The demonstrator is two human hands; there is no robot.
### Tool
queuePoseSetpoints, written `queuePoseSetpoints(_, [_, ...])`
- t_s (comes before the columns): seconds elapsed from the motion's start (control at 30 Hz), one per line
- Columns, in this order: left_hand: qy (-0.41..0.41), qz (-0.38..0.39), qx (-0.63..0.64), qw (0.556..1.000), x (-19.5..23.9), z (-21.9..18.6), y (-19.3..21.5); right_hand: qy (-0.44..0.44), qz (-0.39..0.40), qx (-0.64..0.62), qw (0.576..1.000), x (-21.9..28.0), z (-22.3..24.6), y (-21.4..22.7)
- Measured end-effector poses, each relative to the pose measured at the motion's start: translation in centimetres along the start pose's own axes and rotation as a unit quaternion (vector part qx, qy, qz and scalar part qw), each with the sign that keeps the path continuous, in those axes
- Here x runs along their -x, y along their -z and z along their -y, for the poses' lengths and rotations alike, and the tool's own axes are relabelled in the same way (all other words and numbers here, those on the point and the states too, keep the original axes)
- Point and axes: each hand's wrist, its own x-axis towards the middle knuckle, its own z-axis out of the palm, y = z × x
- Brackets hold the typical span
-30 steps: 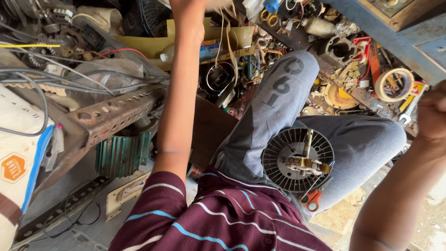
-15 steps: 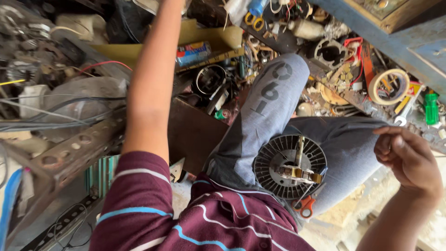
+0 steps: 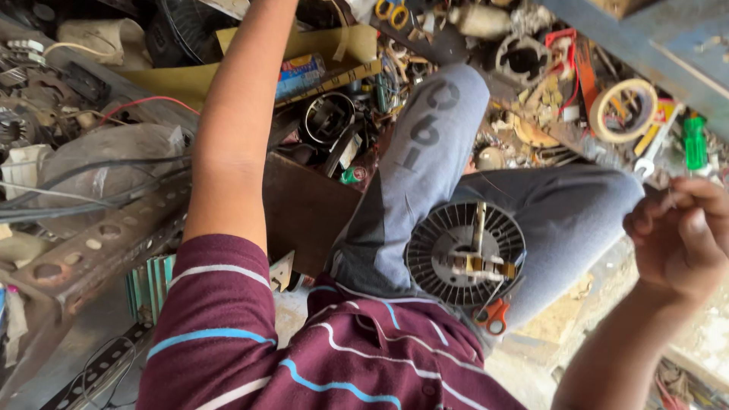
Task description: The person is repairing an electric motor stator by hand. They use a screwdriver to adjust components and scissors to trim and position insulating material around the windings. The work is performed while seated on the floor in a cluttered workshop.
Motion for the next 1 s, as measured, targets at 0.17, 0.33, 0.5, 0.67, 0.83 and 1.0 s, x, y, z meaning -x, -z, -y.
queuePoseSetpoints(0.17, [-0.021,0.067,-0.023,0.997,5.4,-4.8,-1.2,0.032,-0.019,0.208,0.978,0.2,-0.2,-6.5])
queuePoseSetpoints(0.33, [-0.325,0.285,-0.122,0.893,20.6,-11.1,-5.4,0.097,0.019,0.496,0.863,1.8,-0.1,-15.8])
queuePoseSetpoints(0.5, [-0.380,0.305,-0.254,0.835,25.8,-11.0,-5.4,0.140,0.085,0.587,0.792,4.2,0.3,-21.2])
queuePoseSetpoints(0.67, [-0.631,0.133,-0.190,0.740,23.4,-11.8,-2.4,0.166,0.048,0.527,0.832,8.0,0.2,-19.3])
queuePoseSetpoints(0.83, [-0.655,0.161,-0.265,0.689,18.0,-13.0,0.9,0.189,-0.112,0.497,0.839,13.7,1.1,-10.7])
queuePoseSetpoints(1.0, [-0.672,0.147,-0.293,0.664,16.6,-14.2,3.9,0.180,-0.280,0.520,0.787,23.9,1.2,-1.9])
